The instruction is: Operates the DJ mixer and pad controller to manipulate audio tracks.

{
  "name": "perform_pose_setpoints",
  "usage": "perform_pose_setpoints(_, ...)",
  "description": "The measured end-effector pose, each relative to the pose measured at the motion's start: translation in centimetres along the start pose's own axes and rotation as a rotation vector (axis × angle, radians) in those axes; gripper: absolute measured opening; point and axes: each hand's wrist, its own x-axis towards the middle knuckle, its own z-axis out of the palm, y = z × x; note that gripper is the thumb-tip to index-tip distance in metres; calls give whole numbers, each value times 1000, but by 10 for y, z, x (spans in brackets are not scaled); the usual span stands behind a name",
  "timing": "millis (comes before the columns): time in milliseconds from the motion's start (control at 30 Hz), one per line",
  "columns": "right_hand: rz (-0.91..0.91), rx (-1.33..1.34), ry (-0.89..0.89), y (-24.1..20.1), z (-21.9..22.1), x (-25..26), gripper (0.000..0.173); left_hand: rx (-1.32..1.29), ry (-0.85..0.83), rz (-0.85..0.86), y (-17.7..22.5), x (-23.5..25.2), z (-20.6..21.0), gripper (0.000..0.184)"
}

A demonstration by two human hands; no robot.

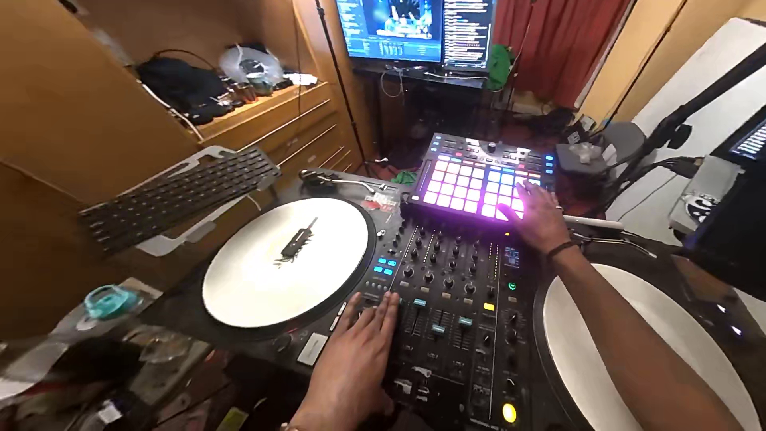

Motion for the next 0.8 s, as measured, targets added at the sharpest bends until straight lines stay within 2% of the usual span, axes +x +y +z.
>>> perform_pose_setpoints(133, 13, -12, -3, -2, -2, -2, 84, 18, 36, 4, -1, 0, 2, 154)
perform_pose_setpoints(300, 36, -44, -5, -5, -6, 2, 82, -13, -35, 43, -4, -1, -6, 148)
perform_pose_setpoints(600, 39, 3, -3, -7, -9, 0, 79, 13, -6, -7, 2, -3, -2, 152)
perform_pose_setpoints(800, 36, -49, -7, -5, -7, 1, 79, 1, -38, 26, 0, -3, -8, 146)
